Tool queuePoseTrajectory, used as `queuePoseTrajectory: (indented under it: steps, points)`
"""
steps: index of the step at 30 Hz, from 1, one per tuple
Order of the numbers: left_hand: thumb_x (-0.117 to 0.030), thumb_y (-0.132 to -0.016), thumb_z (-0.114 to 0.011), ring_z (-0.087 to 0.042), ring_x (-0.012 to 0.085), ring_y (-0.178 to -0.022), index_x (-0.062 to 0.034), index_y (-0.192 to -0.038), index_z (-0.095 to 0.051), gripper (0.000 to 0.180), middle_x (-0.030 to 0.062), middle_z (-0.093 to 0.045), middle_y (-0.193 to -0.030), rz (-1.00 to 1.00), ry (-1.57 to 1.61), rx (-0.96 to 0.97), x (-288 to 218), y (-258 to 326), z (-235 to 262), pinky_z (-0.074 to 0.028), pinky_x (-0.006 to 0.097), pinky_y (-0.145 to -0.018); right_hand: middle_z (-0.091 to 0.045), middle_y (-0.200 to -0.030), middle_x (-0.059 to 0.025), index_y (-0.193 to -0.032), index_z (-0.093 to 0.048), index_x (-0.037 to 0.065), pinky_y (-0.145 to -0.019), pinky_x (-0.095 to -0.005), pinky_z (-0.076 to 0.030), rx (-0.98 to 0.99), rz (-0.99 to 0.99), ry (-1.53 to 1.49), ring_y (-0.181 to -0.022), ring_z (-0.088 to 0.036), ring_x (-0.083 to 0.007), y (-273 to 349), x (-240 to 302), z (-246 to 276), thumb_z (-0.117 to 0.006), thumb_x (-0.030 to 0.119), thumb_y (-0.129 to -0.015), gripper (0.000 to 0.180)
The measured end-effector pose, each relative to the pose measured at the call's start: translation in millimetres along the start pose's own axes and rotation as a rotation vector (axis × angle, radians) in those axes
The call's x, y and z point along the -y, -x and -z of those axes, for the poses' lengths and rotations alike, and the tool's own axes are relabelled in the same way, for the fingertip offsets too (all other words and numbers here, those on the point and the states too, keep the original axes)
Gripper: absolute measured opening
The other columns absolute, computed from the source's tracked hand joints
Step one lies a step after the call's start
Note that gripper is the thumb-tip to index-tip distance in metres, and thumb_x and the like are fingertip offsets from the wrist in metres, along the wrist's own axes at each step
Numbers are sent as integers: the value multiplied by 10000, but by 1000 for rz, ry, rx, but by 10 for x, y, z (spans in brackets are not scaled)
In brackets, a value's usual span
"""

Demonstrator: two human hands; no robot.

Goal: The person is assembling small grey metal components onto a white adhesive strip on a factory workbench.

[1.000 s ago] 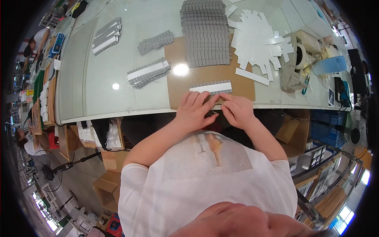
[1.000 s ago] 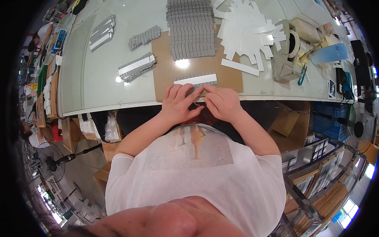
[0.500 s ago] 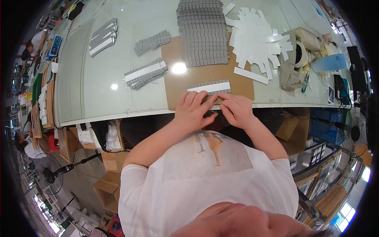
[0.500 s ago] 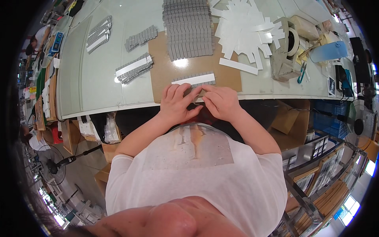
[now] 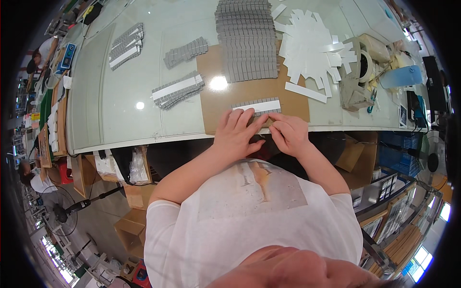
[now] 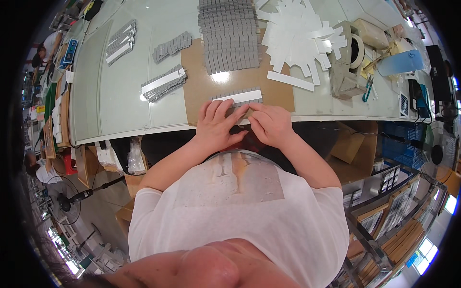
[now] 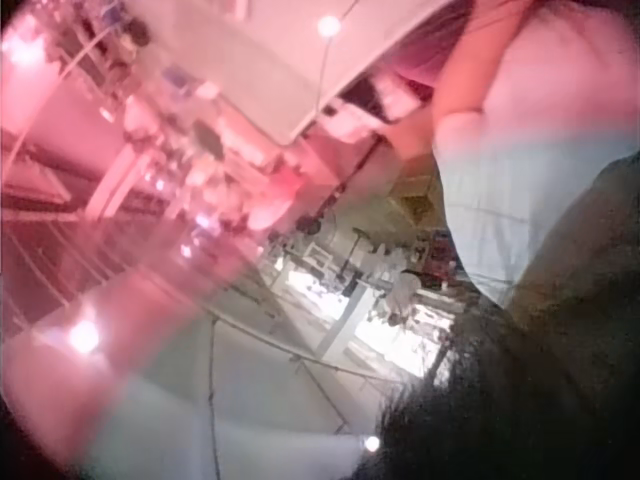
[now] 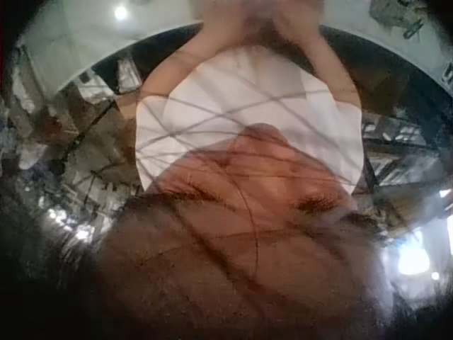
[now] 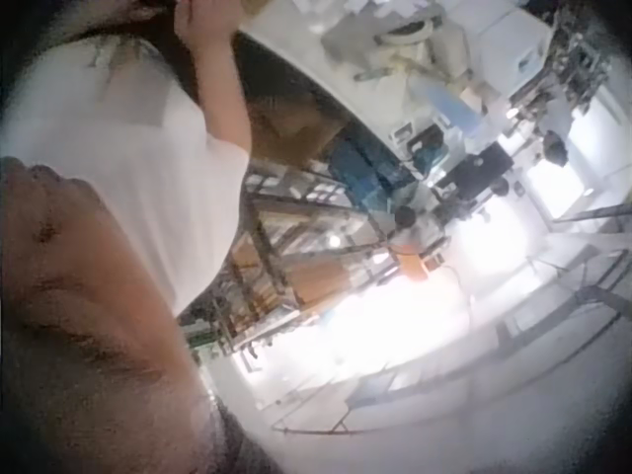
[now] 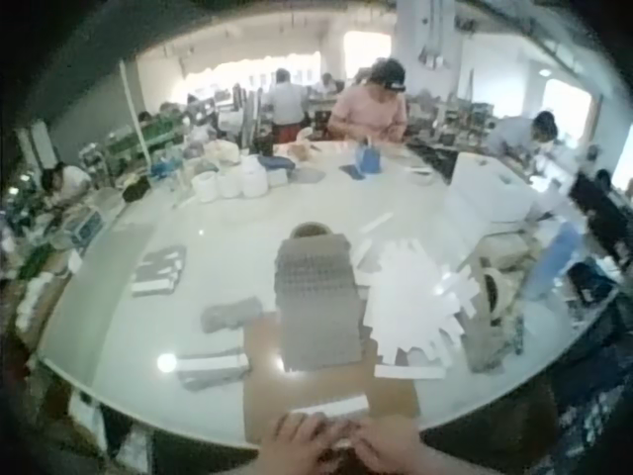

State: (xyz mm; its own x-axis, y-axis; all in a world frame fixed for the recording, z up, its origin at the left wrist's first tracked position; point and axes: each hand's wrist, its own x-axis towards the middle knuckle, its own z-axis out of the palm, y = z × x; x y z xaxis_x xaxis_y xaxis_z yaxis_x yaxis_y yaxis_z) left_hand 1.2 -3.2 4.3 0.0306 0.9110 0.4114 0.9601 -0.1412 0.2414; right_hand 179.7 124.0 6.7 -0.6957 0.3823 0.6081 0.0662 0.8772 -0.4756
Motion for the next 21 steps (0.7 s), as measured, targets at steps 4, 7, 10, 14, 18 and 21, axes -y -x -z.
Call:
queuePoseTrajectory:
  steps: [4, 7, 10, 14, 18, 21]
  points:
    - [-421, -676, -828, -452, 270, -1238, -267, -1350, -640, 716, 65, -500, -1313, 3, -5, 20, -2, 6, 14, -331, 475, -1107, -753, -1014, -125, -872, -664, 51, -606, -365, -542, -3, -8, -15, -720, -701, -274, 2, 4, 0, -720, 83, -828, 78]
    - [-423, -677, -829, -445, 272, -1244, -275, -1350, -639, 715, 63, -496, -1316, -3, -11, 25, -4, 6, 33, -322, 470, -1113, -748, -996, -125, -854, -655, 53, -603, -364, -539, -10, -21, -15, -715, -697, -273, 1, 21, 2, -728, 75, -817, 85]
    - [-410, -706, -828, -470, 263, -1196, -185, -1382, -594, 750, 54, -499, -1303, -18, 56, -12, -1, -15, 103, -346, 480, -1089, -727, -905, -104, -835, -642, 68, -582, -367, -524, -84, -9, -44, -687, -681, -276, 10, 47, 5, -753, 82, -802, 117]
    - [-401, -722, -855, -612, 273, -983, -133, -1228, -662, 604, 66, -632, -1110, -6, 380, -128, 24, 89, 258, -497, 427, -873, -652, -750, -54, -832, -635, 103, -565, -392, -495, 85, -18, 28, -647, -644, -271, 58, 257, 20, -774, 123, -804, 143]
    - [-250, -837, -804, -683, 260, -751, -103, -1032, -687, 271, 69, -699, -862, 15, 465, 48, 54, 212, 382, -537, 366, -622, -655, -761, -59, -911, -642, 105, -601, -398, -508, 350, -27, 8, -677, -648, -276, 9, 422, 57, -697, 116, -869, 70]
    - [-161, -875, -762, -683, 262, -758, -95, -984, -678, 152, 72, -691, -852, 57, 383, 162, 91, 243, 473, -538, 369, -625, -666, -785, -64, -984, -642, 91, -600, -403, -513, 369, -20, 40, -703, -658, -271, 47, 397, 20, -704, 107, -861, 139]
